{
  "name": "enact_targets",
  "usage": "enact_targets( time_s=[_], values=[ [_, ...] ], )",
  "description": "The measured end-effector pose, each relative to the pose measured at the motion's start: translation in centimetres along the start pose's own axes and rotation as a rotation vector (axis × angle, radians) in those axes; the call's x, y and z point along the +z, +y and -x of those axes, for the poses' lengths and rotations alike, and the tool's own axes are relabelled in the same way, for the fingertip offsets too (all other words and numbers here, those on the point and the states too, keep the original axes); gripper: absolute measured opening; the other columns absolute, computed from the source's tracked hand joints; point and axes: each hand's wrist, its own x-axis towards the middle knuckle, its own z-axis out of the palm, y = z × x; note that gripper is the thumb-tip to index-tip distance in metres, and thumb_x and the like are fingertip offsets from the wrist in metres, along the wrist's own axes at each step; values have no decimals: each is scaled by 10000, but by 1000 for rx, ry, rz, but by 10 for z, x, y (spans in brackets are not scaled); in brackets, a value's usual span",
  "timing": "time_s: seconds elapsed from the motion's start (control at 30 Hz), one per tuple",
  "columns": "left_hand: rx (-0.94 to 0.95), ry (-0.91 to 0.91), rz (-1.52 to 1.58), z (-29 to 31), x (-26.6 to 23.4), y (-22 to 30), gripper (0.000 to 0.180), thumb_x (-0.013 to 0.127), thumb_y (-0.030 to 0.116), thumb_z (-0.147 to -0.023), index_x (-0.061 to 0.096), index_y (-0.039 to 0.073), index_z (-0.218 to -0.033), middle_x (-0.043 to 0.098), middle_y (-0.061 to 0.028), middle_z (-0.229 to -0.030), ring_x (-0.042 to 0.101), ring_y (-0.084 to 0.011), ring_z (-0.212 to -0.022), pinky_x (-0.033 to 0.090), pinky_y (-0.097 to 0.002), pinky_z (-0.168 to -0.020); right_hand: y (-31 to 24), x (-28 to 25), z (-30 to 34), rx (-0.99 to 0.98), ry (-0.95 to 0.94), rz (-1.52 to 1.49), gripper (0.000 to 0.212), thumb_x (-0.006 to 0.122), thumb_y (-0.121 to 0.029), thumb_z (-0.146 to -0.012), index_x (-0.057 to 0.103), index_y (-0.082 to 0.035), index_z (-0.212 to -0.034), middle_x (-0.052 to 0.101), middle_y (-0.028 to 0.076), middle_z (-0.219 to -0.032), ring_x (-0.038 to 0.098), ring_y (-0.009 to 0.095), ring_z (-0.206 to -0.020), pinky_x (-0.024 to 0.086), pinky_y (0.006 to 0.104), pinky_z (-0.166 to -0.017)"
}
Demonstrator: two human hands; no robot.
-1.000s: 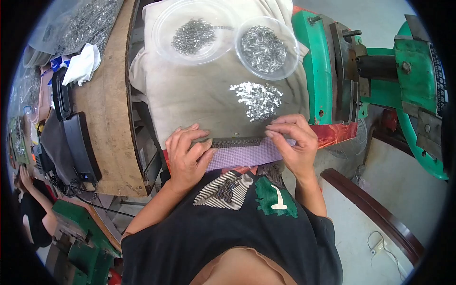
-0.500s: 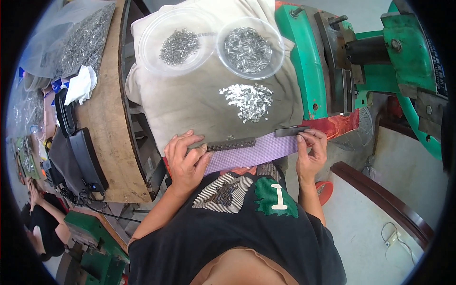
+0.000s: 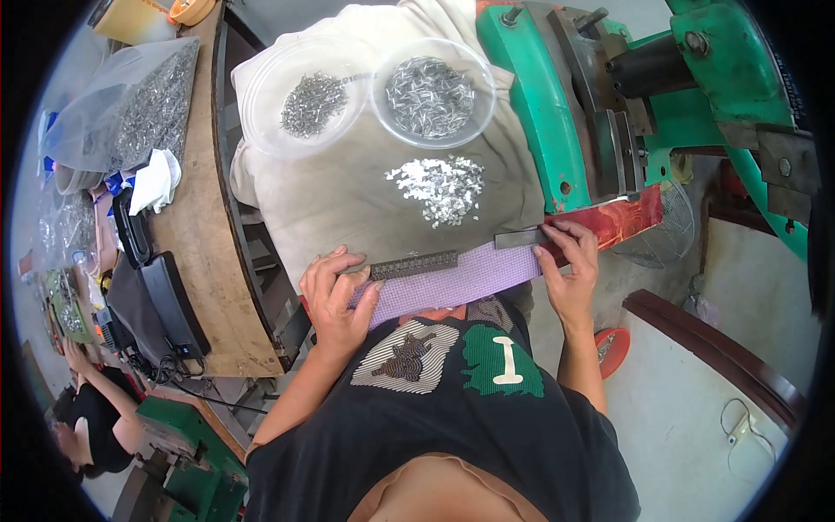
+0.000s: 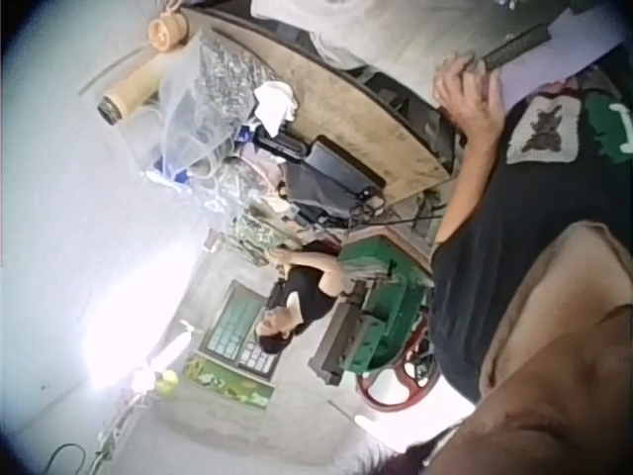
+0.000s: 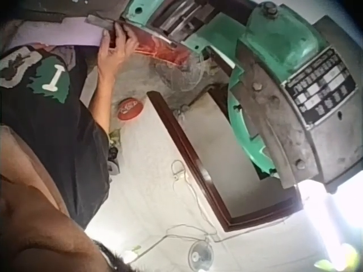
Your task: The person places small metal parts into a template plate by hand at a workbench.
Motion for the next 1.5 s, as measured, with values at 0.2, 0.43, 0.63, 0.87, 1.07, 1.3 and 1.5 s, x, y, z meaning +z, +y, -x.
enact_targets(
  time_s=[0.2, 0.43, 0.63, 0.87, 1.07, 1.3, 1.5],
  values=[
    [-25, 0, -3, 1, 0, 1, 257, 793, 97, -701, 642, 58, -904, 645, -77, -1102, 581, -320, -1169, 367, -478, -1025, 0, -12, -11, 46, -187, -89, 316, 796, -46, -737, 738, -27, -1047, 630, 99, -968, 609, 234, -918, 498, 321, -765],
    [-39, -5, 16, -1, -2, 5, 248, 796, 79, -707, 644, 42, -899, 650, -101, -1101, 576, -334, -1162, 387, -447, -1014, -3, -11, -13, -45, -187, -87, 278, 785, -16, -749, 723, -9, -1020, 630, 104, -952, 622, 221, -844, 505, 300, -686],
    [-21, -10, 32, 0, -2, 3, 254, 810, 62, -699, 641, 29, -885, 653, -114, -1100, 571, -349, -1156, 402, -446, -1012, -8, -3, -10, -59, -124, -102, 251, 777, -9, -770, 713, 2, -1013, 629, 108, -953, 626, 207, -814, 506, 290, -662],
    [-9, -25, 5, -1, -3, 5, 251, 801, 72, -711, 637, 31, -897, 651, -115, -1099, 574, -348, -1157, 398, -447, -1002, -22, -1, -10, -14, -106, -171, 269, 796, -48, -736, 713, -13, -989, 631, 115, -929, 618, 282, -867, 499, 362, -740],
    [-29, -67, 29, -7, -11, 6, 238, 767, 90, -755, 630, 19, -936, 647, -121, -1104, 573, -354, -1161, 410, -444, -988, -54, 11, -27, -190, -175, -212, 277, 801, -51, -727, 712, -22, -988, 629, 102, -926, 615, 283, -861, 501, 371, -733],
    [-167, 37, 193, -8, -19, 8, 95, 680, 56, -880, 615, 0, -920, 628, -137, -1082, 616, -277, -994, 482, -339, -817, -82, 29, -34, -321, -257, -249, 289, 802, -50, -718, 711, -39, -992, 624, 88, -922, 603, 265, -833, 495, 360, -700],
    [-320, -43, 173, -11, -23, 16, 145, 673, 121, -909, 594, 5, -874, 610, -130, -1031, 623, -262, -762, 487, -360, -632, -92, 41, -30, -383, -358, -241, 279, 771, -60, -754, 679, -40, -1016, 590, 82, -953, 599, 268, -863, 519, 371, -724]
  ],
)
